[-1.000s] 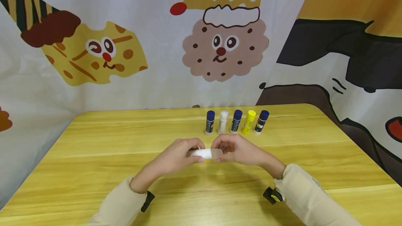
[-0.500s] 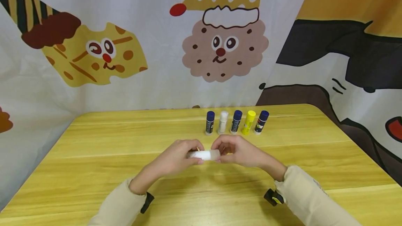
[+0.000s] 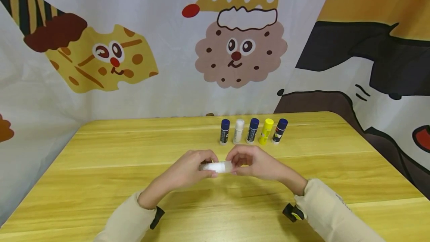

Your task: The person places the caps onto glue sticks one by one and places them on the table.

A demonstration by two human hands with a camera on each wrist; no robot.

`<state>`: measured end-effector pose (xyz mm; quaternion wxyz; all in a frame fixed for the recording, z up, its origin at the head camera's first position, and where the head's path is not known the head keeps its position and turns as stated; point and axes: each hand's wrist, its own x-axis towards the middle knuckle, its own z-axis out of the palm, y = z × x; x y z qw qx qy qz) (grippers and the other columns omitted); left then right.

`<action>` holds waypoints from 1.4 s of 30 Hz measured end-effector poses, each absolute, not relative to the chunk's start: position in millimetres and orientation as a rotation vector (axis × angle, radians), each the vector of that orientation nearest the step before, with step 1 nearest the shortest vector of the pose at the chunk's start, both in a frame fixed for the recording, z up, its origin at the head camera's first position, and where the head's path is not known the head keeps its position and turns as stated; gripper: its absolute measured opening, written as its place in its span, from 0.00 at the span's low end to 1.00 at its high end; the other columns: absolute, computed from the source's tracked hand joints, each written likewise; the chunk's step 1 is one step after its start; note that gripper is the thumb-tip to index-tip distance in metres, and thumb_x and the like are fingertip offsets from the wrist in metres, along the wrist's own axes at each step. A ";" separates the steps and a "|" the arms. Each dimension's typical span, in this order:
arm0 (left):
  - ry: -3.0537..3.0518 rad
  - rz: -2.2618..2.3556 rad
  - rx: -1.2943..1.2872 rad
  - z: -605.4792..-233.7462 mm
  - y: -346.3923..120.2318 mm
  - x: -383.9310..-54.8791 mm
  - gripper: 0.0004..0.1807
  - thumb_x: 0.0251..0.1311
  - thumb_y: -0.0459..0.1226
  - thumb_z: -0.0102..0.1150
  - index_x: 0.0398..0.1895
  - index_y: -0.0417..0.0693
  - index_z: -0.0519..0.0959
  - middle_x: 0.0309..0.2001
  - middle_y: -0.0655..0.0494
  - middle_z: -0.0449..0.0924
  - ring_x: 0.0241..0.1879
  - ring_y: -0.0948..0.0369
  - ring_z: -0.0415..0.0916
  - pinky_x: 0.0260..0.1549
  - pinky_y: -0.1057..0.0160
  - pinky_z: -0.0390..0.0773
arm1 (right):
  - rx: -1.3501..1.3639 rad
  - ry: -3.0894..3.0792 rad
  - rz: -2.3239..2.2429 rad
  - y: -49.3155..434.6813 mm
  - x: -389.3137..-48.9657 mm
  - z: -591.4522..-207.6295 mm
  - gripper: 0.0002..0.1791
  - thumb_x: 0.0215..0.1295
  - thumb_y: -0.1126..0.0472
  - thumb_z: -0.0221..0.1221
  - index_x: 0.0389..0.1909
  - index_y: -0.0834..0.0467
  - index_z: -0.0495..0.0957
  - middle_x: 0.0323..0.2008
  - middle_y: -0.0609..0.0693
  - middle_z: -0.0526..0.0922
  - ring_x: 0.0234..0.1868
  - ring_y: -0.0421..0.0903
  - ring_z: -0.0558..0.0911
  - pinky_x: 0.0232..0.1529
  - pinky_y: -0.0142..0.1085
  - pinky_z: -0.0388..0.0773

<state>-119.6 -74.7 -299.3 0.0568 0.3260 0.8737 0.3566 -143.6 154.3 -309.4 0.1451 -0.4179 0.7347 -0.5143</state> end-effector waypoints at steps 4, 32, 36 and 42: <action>2.642 1.090 0.991 -299.1 -74.5 -119.5 0.08 0.52 0.33 0.64 0.35 0.42 0.77 0.31 0.56 0.78 0.30 0.64 0.73 0.31 0.66 0.74 | -1.195 2.099 -1.496 153.9 -142.7 -308.6 0.12 0.56 0.74 0.59 0.42 0.69 0.72 0.35 0.60 0.77 0.36 0.52 0.78 0.39 0.40 0.77; 2.695 1.119 0.959 -298.7 -73.2 -119.4 0.10 0.51 0.33 0.65 0.34 0.41 0.76 0.31 0.55 0.78 0.30 0.64 0.73 0.31 0.66 0.75 | -1.166 2.149 -1.488 151.5 -143.6 -310.0 0.10 0.56 0.71 0.60 0.40 0.64 0.74 0.34 0.55 0.79 0.35 0.45 0.79 0.38 0.41 0.78; 2.693 1.123 0.958 -298.3 -73.5 -119.0 0.09 0.50 0.33 0.66 0.33 0.41 0.76 0.31 0.55 0.78 0.30 0.64 0.73 0.31 0.66 0.75 | -1.190 2.151 -1.484 151.0 -143.6 -310.5 0.10 0.57 0.71 0.60 0.40 0.64 0.74 0.34 0.55 0.78 0.35 0.45 0.79 0.38 0.40 0.78; 2.693 1.116 0.971 -297.0 -72.9 -118.0 0.09 0.50 0.33 0.66 0.32 0.42 0.76 0.31 0.55 0.78 0.30 0.64 0.73 0.30 0.67 0.74 | -1.205 2.149 -1.487 151.2 -143.5 -311.4 0.10 0.57 0.70 0.60 0.40 0.65 0.73 0.33 0.55 0.79 0.34 0.45 0.78 0.37 0.40 0.78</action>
